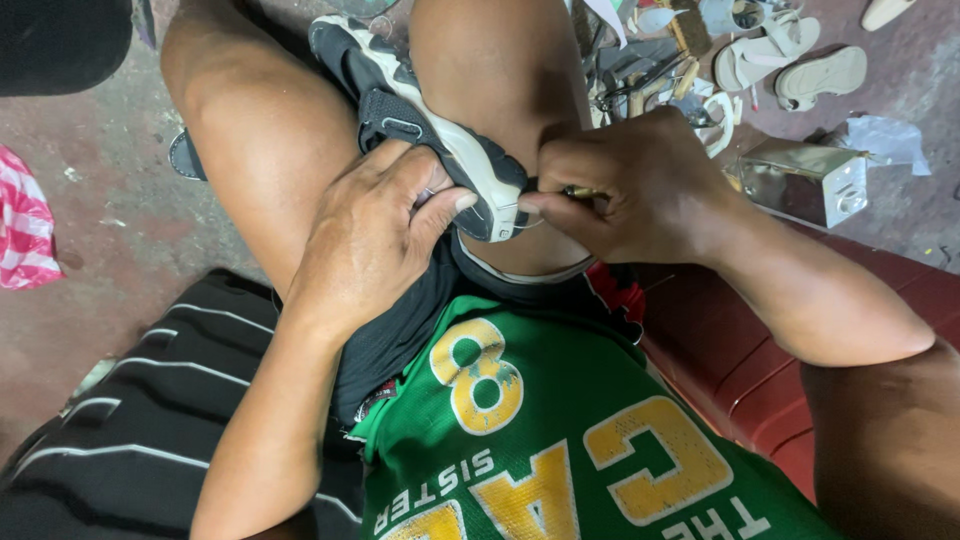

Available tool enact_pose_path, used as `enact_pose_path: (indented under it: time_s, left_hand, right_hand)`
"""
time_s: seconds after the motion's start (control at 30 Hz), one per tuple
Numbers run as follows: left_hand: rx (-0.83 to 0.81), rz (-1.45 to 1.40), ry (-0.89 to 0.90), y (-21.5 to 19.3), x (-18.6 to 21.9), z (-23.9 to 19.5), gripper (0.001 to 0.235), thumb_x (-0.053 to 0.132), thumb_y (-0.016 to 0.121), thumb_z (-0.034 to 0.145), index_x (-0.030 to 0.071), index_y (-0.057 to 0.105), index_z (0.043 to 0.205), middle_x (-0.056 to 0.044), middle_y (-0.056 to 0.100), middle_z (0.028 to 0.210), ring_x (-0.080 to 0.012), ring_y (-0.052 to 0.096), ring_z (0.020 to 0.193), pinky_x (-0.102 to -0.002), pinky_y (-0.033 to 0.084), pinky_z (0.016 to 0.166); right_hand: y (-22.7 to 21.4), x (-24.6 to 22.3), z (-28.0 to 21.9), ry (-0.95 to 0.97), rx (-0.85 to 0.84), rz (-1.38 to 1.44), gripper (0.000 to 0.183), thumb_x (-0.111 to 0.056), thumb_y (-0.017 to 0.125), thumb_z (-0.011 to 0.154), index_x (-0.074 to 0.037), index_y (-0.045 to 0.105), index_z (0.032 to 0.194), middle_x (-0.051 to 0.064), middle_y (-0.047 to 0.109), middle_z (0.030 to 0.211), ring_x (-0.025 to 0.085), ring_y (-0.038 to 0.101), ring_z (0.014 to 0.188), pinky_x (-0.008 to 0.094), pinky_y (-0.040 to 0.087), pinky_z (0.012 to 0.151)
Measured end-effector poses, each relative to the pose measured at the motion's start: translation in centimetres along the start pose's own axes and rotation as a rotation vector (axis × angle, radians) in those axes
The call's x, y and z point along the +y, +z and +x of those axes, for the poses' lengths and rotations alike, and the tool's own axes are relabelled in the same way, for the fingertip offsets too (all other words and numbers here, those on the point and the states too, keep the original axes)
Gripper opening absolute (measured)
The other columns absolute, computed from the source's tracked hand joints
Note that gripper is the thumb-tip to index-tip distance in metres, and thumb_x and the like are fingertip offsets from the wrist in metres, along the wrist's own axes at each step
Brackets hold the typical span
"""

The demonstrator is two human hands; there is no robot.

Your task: The person sits on the floor and sews a sneaker using a needle and white thread. They repeatedly push the needle through the shoe's upper material and pull the thread tight to secure the stitches.

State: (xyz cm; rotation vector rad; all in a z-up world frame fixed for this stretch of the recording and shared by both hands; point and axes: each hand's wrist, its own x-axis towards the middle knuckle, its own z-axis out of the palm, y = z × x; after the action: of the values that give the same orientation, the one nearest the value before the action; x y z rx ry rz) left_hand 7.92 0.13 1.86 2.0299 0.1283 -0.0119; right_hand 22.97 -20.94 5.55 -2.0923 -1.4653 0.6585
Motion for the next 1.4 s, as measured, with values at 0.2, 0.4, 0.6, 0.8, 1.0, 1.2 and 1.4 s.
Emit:
enact_pose_path:
  time_s: [0.2,0.4,0.6,0.8,1.0,1.2,1.4]
  left_hand:
    - [0.026,-0.013,0.014,0.1,0.0,0.1,0.018,0.016,0.076,0.097,0.0,0.067,0.099,-0.015,0.066,0.093,-0.0355,0.067,0.085,-0.043,0.052,0.074]
    - [0.021,0.011,0.046,0.2,-0.3,0.0,0.019,0.015,0.077,0.097,0.0,0.067,0.098,-0.015,0.064,0.089,-0.0353,0.063,0.08,-0.043,0.05,0.072]
    - [0.029,-0.034,0.06,0.3,-0.6,0.2,0.017,0.012,0.076,0.097,-0.001,0.065,0.097,-0.015,0.063,0.089,-0.0335,0.064,0.081,-0.042,0.05,0.073]
    - [0.053,-0.006,0.091,0.1,-0.9,-0.1,0.017,0.011,0.075,0.098,-0.001,0.064,0.097,-0.016,0.063,0.091,-0.036,0.064,0.083,-0.044,0.049,0.073]
    - [0.222,-0.162,-0.029,-0.7,0.0,-3.3,0.011,0.008,0.067,0.103,0.0,0.063,0.097,-0.013,0.056,0.09,-0.0251,0.061,0.077,-0.035,0.049,0.073]
    - [0.528,-0.054,-0.185,-2.7,-0.1,-9.4,0.013,0.005,0.059,0.111,-0.002,0.059,0.1,-0.012,0.063,0.112,-0.0232,0.062,0.094,-0.03,0.05,0.085]
    - [0.671,0.369,-0.179,-2.9,2.6,-8.6,0.008,0.004,0.062,0.11,0.0,0.063,0.117,-0.017,0.054,0.123,-0.028,0.064,0.11,-0.036,0.054,0.096]
  right_hand:
    - [0.6,0.1,-0.1,0.02,-0.018,0.003,0.027,-0.025,0.077,0.097,-0.009,0.06,0.083,0.004,0.061,0.073,0.022,0.061,0.056,0.037,0.044,0.052]
    - [1.2,-0.4,-0.1,0.058,-0.021,-0.007,0.027,-0.026,0.077,0.097,-0.01,0.059,0.084,0.004,0.06,0.068,0.023,0.06,0.052,0.038,0.044,0.049]
    - [2.1,-1.2,-0.1,0.031,0.032,-0.113,0.027,-0.025,0.075,0.1,-0.009,0.056,0.091,0.003,0.058,0.065,0.023,0.062,0.055,0.038,0.045,0.051]
    - [3.1,0.3,0.2,-0.028,0.119,0.039,0.026,-0.017,0.08,0.097,-0.008,0.057,0.089,0.005,0.058,0.069,0.02,0.063,0.06,0.034,0.047,0.055]
    - [3.1,2.6,-0.5,0.13,0.07,0.286,0.026,-0.012,0.081,0.097,-0.005,0.058,0.087,0.005,0.047,0.066,0.016,0.048,0.058,0.03,0.037,0.056]
    - [3.2,4.5,-1.5,0.154,0.1,0.697,0.022,-0.011,0.068,0.106,-0.003,0.052,0.093,0.001,0.057,0.086,0.009,0.065,0.074,0.024,0.053,0.066]
    - [4.4,4.8,-1.5,0.156,0.101,0.844,0.026,-0.013,0.069,0.107,-0.003,0.052,0.091,0.003,0.053,0.086,0.008,0.059,0.071,0.024,0.049,0.064]
